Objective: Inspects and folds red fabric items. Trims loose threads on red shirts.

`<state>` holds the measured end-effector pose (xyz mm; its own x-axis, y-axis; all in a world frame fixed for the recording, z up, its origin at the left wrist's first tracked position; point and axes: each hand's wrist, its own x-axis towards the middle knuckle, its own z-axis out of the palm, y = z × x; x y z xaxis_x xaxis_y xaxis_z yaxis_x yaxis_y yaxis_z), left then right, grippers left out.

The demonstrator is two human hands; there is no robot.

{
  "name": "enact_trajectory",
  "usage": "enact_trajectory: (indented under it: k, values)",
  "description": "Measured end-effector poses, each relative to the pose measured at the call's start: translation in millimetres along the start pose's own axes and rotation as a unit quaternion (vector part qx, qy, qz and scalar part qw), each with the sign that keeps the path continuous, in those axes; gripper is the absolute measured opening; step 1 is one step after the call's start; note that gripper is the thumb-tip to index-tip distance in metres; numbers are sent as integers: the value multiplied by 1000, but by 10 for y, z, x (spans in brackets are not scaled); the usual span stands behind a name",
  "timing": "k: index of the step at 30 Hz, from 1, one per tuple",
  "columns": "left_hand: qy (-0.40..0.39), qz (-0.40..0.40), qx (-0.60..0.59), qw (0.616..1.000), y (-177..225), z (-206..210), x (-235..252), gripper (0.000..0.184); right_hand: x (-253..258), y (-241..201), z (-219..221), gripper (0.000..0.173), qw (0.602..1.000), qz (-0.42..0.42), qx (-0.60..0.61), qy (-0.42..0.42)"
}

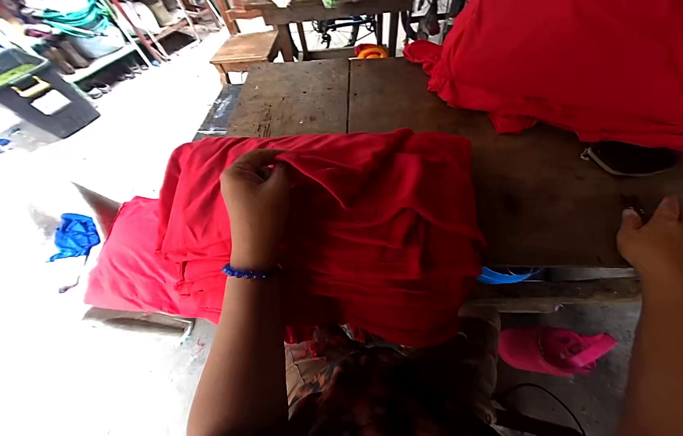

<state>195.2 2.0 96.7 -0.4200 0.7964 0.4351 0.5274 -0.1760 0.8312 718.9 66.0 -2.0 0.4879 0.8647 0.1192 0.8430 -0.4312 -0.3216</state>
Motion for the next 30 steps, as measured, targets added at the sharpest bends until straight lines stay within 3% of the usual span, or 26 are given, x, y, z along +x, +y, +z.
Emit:
enact_trajectory:
  k: [3,7,10,12,14,16,19,21,23,25,27,30]
  values:
    - [-23,-55,-59,996,26,-44,-54,35,77,-25,15,55,999,10,-33,-19]
    - [-12,-2,60,998,312,-77,-254,48,52,-115,10,46,999,8,-38,2]
    - [-77,59,91,991,420,-23,-315,49,62,-123,-10,47,999,5,-41,-10]
    - [-95,103,26,990,362,58,-249,39,69,-62,-33,49,1000,-12,-8,1]
    - [-107,91,-157,978,302,152,-198,23,8,-58,-105,50,992,-23,114,41]
    - [-109,6,-354,929,290,241,-218,20,-154,-211,-208,45,941,-43,325,79]
    - [-101,-97,-497,856,237,313,-293,27,-677,-824,-464,32,786,-103,609,43]
    - [-110,-133,-535,827,167,316,-364,33,-1039,-1199,-571,37,708,-174,683,-44]
    - [-141,-119,-544,819,90,267,-478,35,-1337,-1521,-578,36,643,-239,716,-125]
    - [-170,-79,-542,819,29,218,-570,35,-1597,-1827,-529,22,587,-270,744,-170]
    - [-170,-53,-536,825,-3,226,-599,37,-1810,-2103,-466,3,551,-289,760,-186]
    - [-174,-50,-519,836,-35,241,-601,47,-2000,-2389,-356,8,560,-329,736,-190]
